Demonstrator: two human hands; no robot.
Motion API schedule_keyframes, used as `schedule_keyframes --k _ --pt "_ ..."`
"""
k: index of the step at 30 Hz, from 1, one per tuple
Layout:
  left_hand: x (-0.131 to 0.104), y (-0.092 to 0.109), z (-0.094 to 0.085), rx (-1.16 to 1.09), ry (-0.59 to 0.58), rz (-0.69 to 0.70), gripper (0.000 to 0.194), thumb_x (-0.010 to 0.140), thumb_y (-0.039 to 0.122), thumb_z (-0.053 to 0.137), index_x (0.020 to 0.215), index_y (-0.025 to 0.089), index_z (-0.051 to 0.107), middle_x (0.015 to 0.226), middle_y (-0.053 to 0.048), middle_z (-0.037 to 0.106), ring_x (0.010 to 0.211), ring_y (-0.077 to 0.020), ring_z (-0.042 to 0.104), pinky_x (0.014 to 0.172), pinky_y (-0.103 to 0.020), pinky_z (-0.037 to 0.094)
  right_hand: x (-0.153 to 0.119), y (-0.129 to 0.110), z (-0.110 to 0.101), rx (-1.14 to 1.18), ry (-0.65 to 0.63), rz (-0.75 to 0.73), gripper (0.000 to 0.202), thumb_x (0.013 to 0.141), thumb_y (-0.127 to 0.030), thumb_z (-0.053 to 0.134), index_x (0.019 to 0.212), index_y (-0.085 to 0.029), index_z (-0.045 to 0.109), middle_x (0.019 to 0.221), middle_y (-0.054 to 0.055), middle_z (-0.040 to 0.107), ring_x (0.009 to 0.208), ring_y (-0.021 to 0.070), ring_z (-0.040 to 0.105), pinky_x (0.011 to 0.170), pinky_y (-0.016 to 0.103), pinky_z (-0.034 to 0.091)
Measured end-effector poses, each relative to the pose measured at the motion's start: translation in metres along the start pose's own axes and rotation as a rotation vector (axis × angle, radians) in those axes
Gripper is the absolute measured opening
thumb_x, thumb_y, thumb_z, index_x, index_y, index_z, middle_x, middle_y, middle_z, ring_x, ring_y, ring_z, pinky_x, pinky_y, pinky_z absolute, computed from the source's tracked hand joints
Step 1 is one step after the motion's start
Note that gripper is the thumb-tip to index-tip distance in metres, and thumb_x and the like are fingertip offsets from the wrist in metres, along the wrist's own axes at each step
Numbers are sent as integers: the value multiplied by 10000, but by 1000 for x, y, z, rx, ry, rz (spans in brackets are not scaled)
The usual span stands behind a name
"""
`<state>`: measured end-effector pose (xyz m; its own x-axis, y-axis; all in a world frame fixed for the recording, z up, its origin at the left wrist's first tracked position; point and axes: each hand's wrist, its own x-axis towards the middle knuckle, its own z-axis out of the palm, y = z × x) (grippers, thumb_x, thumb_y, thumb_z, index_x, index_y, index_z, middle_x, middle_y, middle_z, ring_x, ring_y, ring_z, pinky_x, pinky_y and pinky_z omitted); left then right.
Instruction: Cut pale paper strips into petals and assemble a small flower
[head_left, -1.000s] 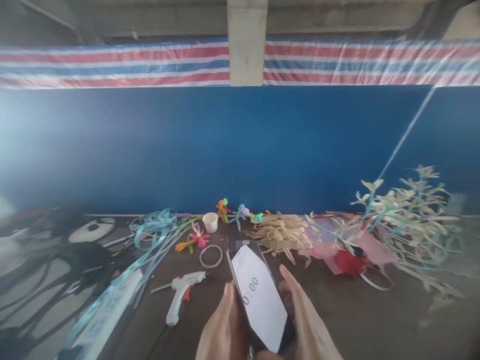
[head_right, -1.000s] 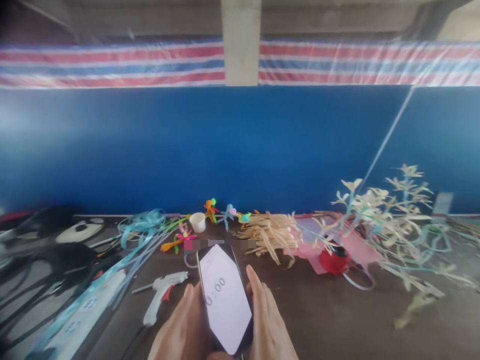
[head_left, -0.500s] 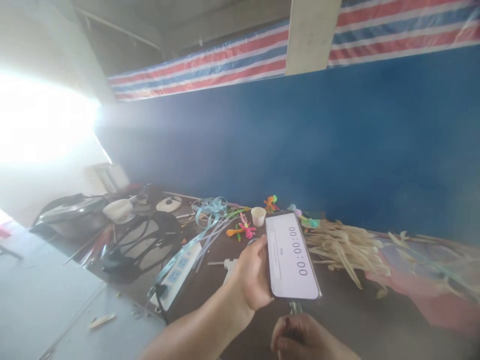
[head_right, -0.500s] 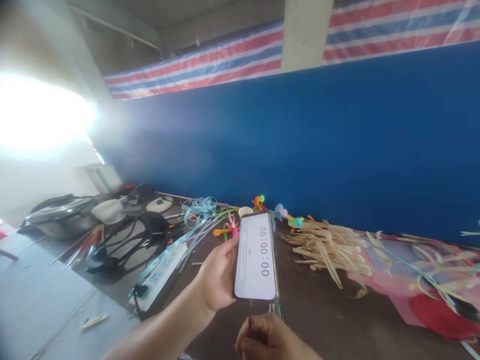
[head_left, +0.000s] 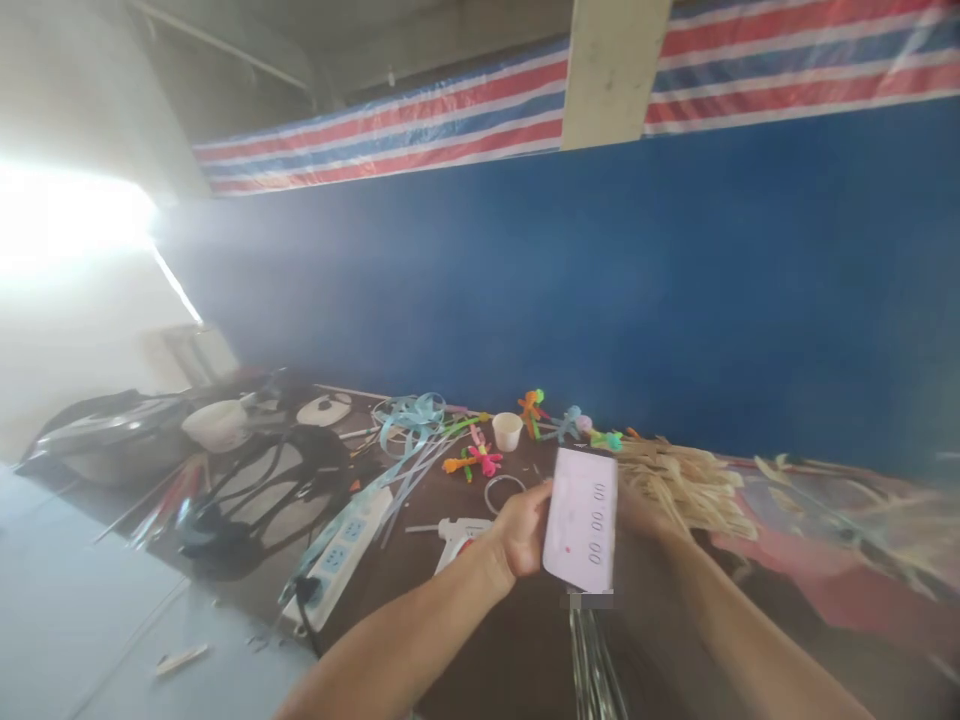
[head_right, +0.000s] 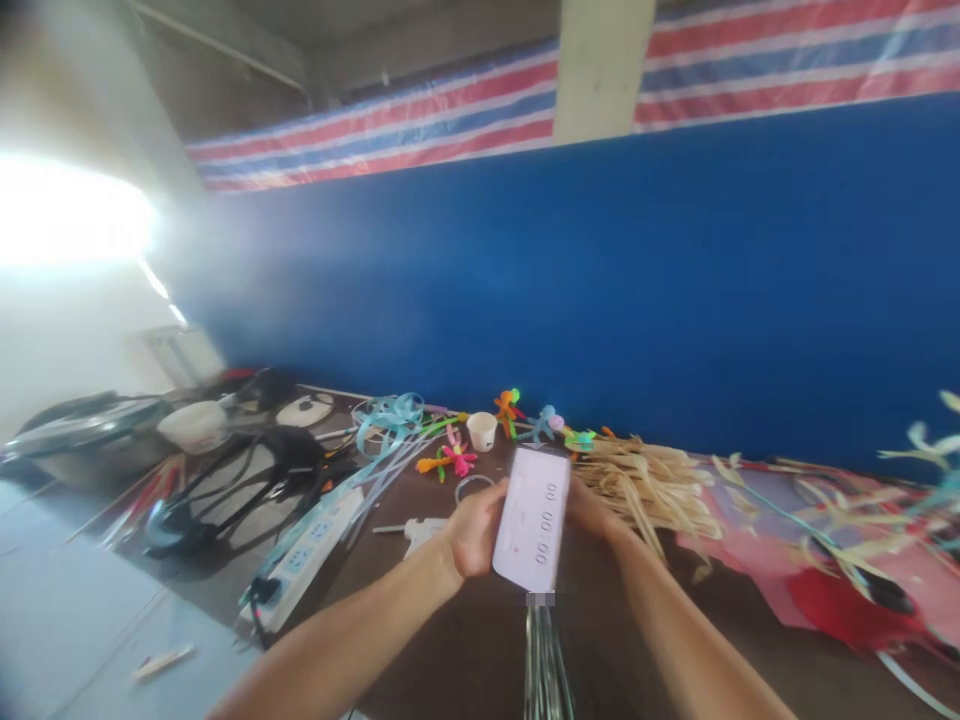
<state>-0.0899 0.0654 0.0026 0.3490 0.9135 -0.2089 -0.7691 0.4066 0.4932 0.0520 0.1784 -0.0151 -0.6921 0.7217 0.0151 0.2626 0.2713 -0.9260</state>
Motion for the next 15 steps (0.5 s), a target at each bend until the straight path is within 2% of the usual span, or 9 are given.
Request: schedule_keyframes --k 1,3,7,11,15 --pt "6 3 -3 1 12 66 454 760 419 423 1021 68 544 943 -164 625 909 -280 559 832 -403 346 4 2 2 38 7 10 146 630 -341 568 641 -196 576 557 31 569 545 166 530 460 254 410" --pt "19 12 -9 14 54 181 432 763 409 432 1021 81 543 942 -155 628 902 -276 564 834 -408 353 12 7 1 253 -13 68 195 663 -364 539 645 -170 554 507 0 526 443 108 474 411 210 364" --pt "44 33 -16 73 150 315 392 755 372 469 1009 84 550 905 -146 642 857 -271 583 811 -411 384 29 13 -9 361 51 97 259 694 -390 507 793 -155 557 561 -21 528 382 51 409 351 157 280" --pt "68 41 -15 100 200 399 405 736 379 500 1012 87 554 909 -142 642 829 -274 591 783 -407 409 38 13 -18 435 115 101 372 726 -378 470 1058 -210 482 664 -19 546 403 49 417 350 147 275" --pt "89 41 -13 29 231 527 406 731 382 509 1037 118 545 970 -121 627 886 -266 571 797 -384 412 31 19 -17 544 133 151 367 760 -422 403 1056 -223 486 754 18 576 505 93 495 382 167 327"
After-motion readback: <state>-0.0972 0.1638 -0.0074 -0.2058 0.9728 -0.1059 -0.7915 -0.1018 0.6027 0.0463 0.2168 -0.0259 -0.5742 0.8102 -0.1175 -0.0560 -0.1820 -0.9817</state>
